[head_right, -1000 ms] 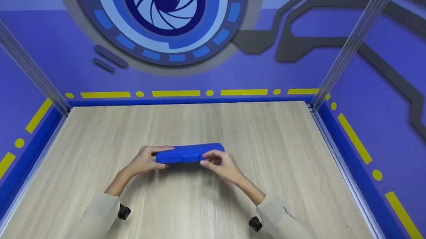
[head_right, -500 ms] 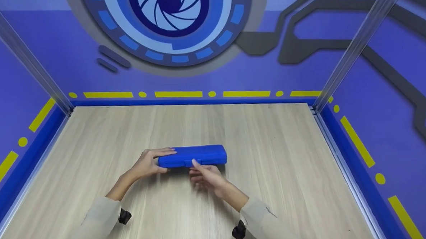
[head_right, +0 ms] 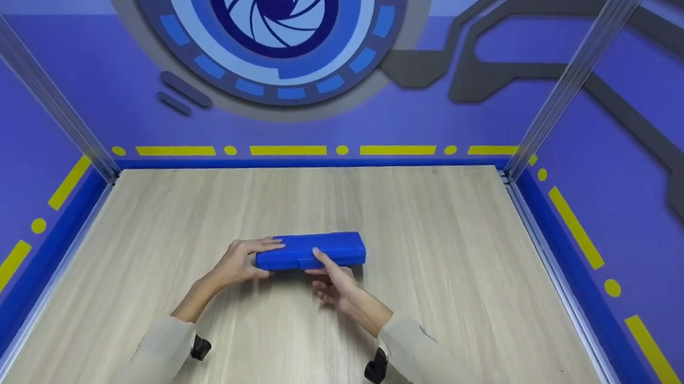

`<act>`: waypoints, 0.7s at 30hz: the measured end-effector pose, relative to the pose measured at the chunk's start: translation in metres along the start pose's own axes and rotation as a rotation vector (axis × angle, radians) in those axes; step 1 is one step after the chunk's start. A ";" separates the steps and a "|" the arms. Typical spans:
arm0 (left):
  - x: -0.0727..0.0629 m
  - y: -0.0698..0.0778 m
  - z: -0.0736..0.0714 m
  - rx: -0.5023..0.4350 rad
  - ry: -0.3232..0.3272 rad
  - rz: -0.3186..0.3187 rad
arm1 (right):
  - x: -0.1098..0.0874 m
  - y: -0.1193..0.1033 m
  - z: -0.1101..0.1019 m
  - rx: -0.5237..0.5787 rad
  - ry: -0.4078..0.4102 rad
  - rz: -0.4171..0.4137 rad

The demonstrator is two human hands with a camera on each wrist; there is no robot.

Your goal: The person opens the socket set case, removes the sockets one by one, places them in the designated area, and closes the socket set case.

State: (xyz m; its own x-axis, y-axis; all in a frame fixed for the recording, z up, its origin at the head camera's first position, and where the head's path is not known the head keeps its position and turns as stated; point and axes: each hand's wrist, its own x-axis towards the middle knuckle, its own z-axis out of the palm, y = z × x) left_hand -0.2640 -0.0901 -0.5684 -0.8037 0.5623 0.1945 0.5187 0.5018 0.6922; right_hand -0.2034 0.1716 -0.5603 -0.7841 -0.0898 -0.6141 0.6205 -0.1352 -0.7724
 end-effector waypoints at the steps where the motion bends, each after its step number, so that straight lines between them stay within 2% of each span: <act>1: 0.000 0.000 0.000 -0.002 0.000 -0.001 | -0.001 0.000 0.001 0.002 0.002 -0.006; 8: 0.002 0.003 -0.002 0.020 -0.006 -0.015 | -0.002 0.001 -0.001 -0.026 0.012 -0.032; 16: 0.002 0.000 0.002 0.057 0.013 0.036 | -0.002 0.002 -0.002 -0.036 0.008 -0.057; 17: 0.002 0.000 0.003 0.064 0.012 0.035 | -0.007 0.001 0.001 -0.054 0.020 -0.049; 19: 0.001 0.000 0.003 0.061 0.014 0.031 | -0.009 0.003 0.000 -0.126 -0.030 -0.067; 21: 0.000 0.001 0.003 0.058 0.014 0.027 | -0.012 0.006 -0.003 -0.247 -0.097 -0.113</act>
State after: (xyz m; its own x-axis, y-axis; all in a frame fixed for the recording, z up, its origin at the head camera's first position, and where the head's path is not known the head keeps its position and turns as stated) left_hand -0.2626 -0.0879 -0.5702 -0.7930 0.5670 0.2228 0.5560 0.5241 0.6451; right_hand -0.1904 0.1748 -0.5577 -0.8385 -0.1831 -0.5132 0.5047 0.0942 -0.8581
